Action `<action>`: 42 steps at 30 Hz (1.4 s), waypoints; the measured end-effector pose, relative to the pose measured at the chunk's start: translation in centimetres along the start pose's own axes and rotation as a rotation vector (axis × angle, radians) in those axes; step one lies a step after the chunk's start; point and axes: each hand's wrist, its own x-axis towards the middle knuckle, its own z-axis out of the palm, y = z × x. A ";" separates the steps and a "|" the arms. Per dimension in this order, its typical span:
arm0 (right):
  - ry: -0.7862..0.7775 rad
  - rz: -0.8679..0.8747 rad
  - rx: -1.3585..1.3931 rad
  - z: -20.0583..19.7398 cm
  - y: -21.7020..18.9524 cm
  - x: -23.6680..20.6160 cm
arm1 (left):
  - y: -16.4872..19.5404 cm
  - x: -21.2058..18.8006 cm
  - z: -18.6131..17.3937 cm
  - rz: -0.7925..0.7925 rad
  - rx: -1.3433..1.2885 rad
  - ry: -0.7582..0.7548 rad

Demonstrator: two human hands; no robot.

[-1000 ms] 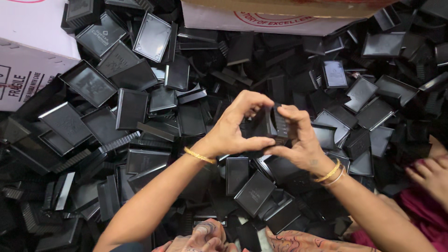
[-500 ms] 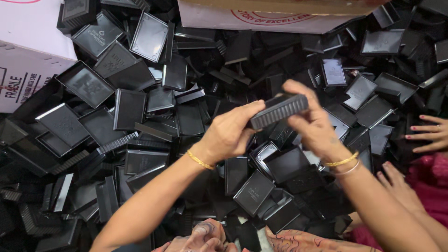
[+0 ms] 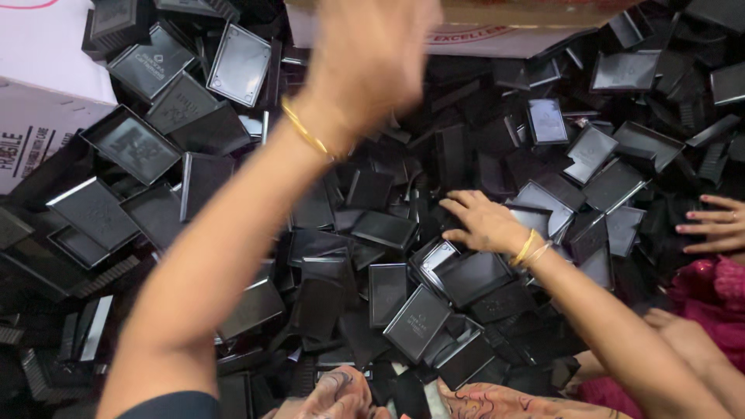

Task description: The person sits on the floor and repeatedly picks up black plastic cases and ribbed inserts from a large pile. They align and press the two parts together to form a complete unit, then place the assembled item back into the pile. The process is repeated continuously throughout the clip.

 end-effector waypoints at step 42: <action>0.296 -0.114 1.184 -4.3 -6.9 -3.0 | 10.1 -10.7 -3.3 -0.178 -1.559 -0.086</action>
